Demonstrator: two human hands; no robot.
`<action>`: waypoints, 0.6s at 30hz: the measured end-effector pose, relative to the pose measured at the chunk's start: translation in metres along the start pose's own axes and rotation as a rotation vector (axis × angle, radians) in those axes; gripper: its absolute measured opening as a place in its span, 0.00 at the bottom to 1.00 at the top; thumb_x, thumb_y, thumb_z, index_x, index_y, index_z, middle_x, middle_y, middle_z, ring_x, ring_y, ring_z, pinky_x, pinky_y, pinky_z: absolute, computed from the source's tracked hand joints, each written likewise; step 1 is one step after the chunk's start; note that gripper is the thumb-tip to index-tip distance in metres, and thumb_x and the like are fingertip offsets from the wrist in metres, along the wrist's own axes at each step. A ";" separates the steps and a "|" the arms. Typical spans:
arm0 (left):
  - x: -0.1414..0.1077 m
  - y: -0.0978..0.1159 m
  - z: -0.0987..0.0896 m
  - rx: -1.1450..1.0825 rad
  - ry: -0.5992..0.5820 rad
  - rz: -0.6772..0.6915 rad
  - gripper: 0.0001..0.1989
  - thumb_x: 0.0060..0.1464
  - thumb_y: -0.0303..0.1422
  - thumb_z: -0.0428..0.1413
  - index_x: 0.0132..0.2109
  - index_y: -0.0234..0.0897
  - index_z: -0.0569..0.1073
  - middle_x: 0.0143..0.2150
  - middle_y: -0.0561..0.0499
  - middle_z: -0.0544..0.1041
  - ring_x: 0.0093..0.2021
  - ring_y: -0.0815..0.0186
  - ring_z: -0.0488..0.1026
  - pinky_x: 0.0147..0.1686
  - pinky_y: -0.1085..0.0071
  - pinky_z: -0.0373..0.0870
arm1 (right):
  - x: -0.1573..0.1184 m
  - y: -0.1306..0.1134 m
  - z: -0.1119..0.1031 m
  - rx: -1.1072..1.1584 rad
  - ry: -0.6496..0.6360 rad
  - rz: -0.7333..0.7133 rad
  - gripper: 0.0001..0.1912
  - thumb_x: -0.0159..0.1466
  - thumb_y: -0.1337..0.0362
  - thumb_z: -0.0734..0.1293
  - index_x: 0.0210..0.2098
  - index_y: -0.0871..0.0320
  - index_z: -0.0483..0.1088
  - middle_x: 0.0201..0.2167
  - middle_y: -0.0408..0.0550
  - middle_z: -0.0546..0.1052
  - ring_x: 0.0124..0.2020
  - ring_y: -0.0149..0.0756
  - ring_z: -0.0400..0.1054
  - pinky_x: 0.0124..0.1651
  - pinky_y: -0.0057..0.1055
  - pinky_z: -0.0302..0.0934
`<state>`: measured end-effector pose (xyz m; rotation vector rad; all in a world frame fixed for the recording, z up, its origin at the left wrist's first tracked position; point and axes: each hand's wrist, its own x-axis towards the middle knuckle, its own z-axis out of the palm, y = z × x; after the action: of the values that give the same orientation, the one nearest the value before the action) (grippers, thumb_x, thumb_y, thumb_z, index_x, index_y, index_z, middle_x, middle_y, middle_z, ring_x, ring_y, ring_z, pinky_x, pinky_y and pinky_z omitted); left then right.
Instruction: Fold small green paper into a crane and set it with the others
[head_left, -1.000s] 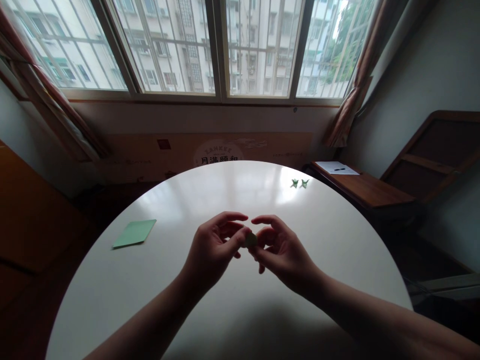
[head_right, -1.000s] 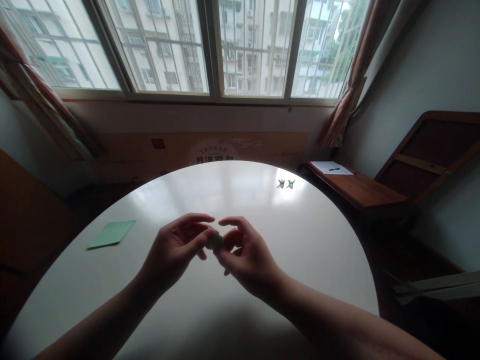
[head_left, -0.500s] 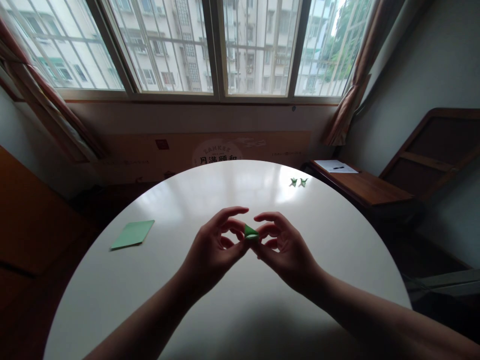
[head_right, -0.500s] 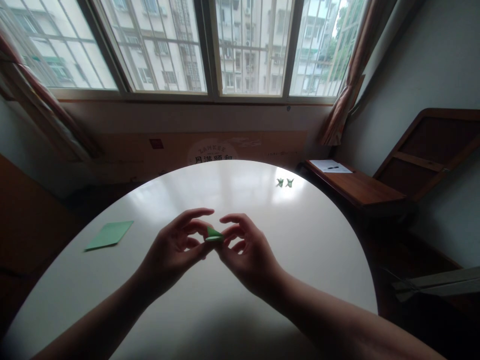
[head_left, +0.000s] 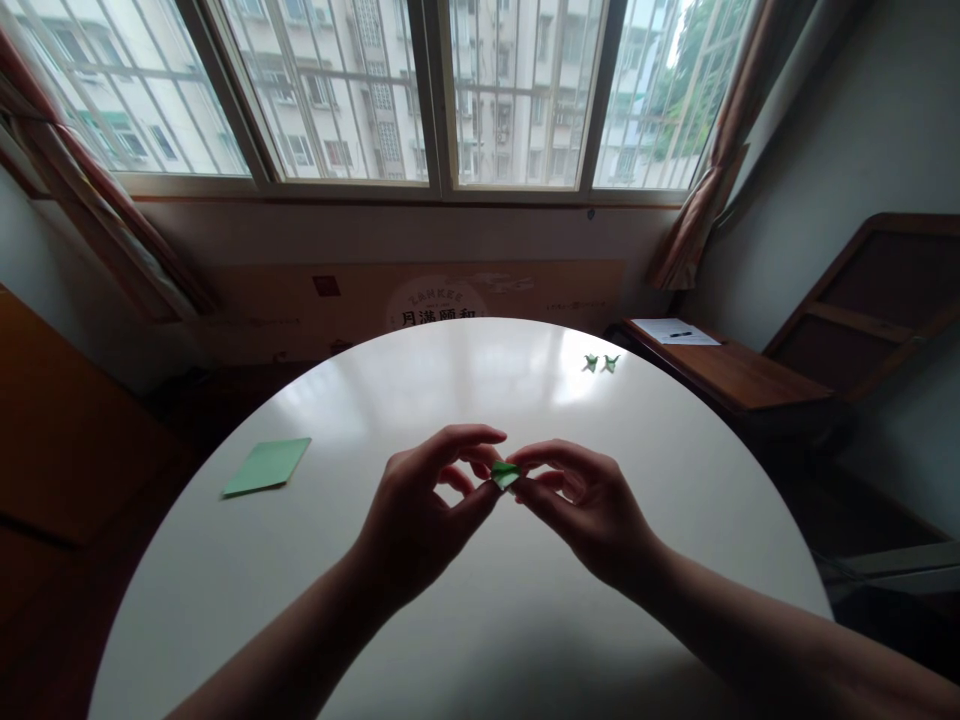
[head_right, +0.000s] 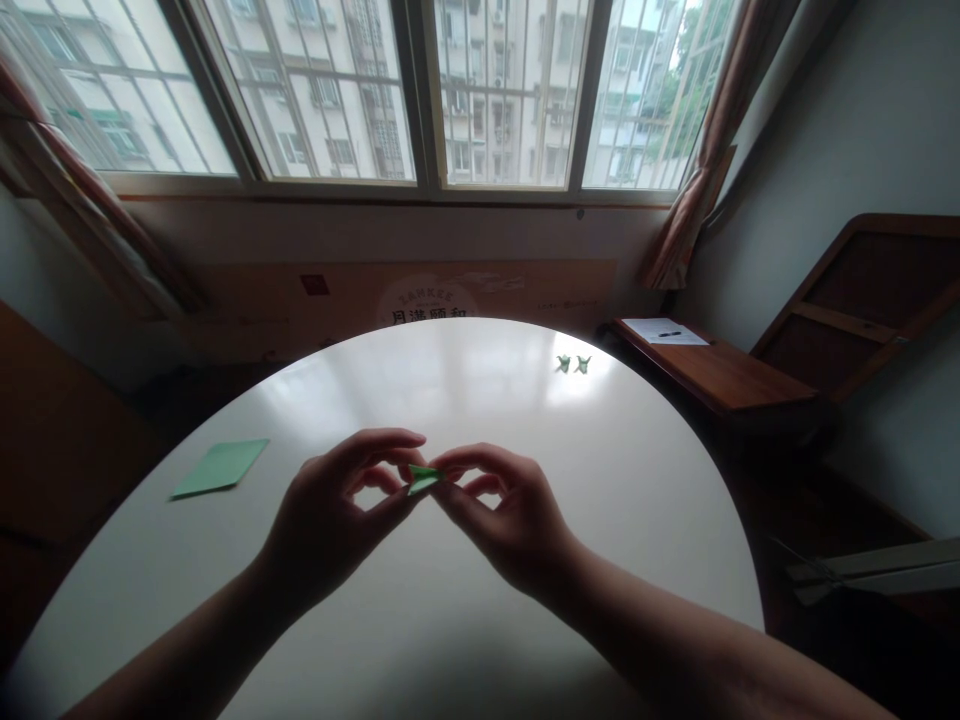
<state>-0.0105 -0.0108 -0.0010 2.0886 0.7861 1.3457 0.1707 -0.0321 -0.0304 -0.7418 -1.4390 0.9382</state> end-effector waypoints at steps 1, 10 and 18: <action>0.000 0.001 0.000 -0.001 0.003 0.000 0.14 0.54 0.22 0.63 0.46 0.41 0.75 0.32 0.56 0.81 0.30 0.72 0.78 0.29 0.79 0.76 | 0.000 0.000 0.000 -0.004 0.003 -0.005 0.06 0.63 0.65 0.74 0.40 0.54 0.80 0.37 0.49 0.82 0.35 0.38 0.77 0.36 0.33 0.71; 0.000 0.004 -0.002 -0.138 0.019 -0.101 0.11 0.53 0.25 0.65 0.43 0.38 0.76 0.31 0.53 0.80 0.30 0.67 0.78 0.28 0.75 0.76 | -0.001 -0.004 0.000 0.045 0.023 -0.007 0.09 0.59 0.63 0.77 0.40 0.52 0.82 0.34 0.48 0.83 0.33 0.40 0.77 0.36 0.36 0.72; 0.001 0.001 -0.002 -0.230 0.018 -0.179 0.11 0.52 0.27 0.66 0.43 0.38 0.77 0.30 0.52 0.80 0.31 0.65 0.79 0.25 0.76 0.74 | -0.001 -0.003 0.000 0.104 0.013 0.051 0.10 0.58 0.64 0.78 0.39 0.54 0.82 0.32 0.48 0.83 0.31 0.39 0.77 0.32 0.34 0.72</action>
<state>-0.0113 -0.0105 0.0012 1.7872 0.7671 1.2934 0.1711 -0.0341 -0.0282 -0.7084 -1.3546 1.0379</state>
